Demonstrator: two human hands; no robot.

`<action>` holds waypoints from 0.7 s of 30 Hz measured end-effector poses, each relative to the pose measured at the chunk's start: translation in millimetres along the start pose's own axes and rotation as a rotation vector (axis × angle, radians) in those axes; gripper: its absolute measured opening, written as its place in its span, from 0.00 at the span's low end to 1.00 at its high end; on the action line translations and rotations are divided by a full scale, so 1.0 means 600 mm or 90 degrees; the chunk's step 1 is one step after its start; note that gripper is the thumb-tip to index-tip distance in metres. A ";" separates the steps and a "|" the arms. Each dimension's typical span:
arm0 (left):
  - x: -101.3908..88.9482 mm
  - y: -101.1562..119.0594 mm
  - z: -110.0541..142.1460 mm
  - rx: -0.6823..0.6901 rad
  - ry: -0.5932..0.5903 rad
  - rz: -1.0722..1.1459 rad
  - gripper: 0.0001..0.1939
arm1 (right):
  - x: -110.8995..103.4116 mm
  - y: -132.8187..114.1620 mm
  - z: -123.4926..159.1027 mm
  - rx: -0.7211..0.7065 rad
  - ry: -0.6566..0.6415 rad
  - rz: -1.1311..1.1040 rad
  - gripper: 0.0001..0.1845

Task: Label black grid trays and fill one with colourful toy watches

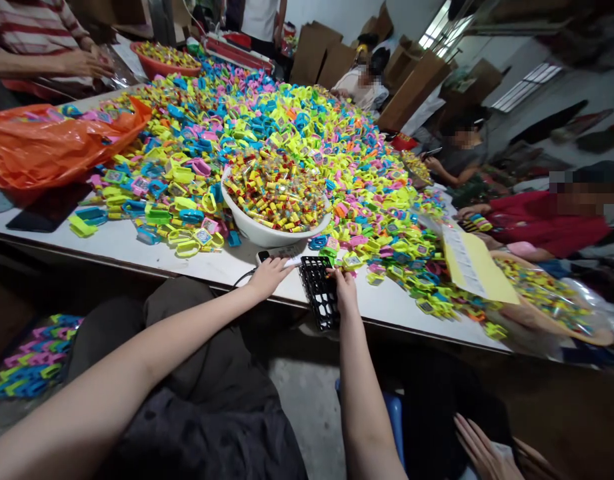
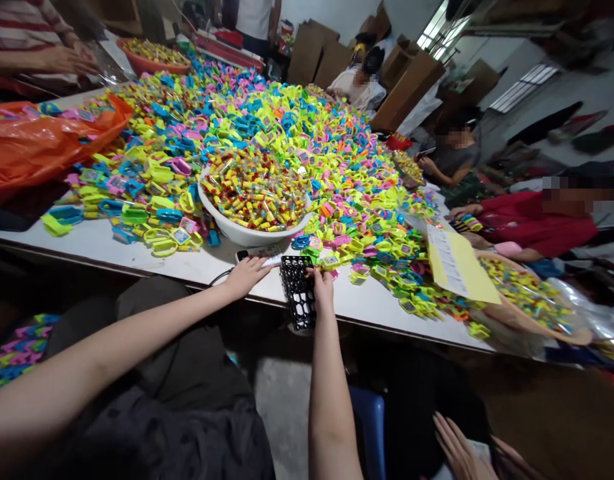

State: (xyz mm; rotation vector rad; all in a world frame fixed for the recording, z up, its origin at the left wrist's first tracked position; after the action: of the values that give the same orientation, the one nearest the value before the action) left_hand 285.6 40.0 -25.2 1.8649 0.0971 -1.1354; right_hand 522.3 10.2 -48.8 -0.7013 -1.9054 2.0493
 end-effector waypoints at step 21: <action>-0.027 0.005 0.113 -0.073 0.016 0.164 0.16 | 0.006 -0.035 0.031 -0.023 0.051 0.012 0.19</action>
State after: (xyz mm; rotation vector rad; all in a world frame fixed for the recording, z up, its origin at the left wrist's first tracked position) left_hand 232.8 -5.3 -21.4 1.7333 -0.0615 -0.9094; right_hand 507.1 -1.8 -28.2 -0.7996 -1.9030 1.9717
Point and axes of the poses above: each hand's wrist, its own z-axis away from the middle knuckle, its own x-axis out of the palm, y = z × x, the point moved 9 cm from there along -z, towards the middle knuckle, and after that the axes turned 1 degree about -y, right-handed, at the moved point
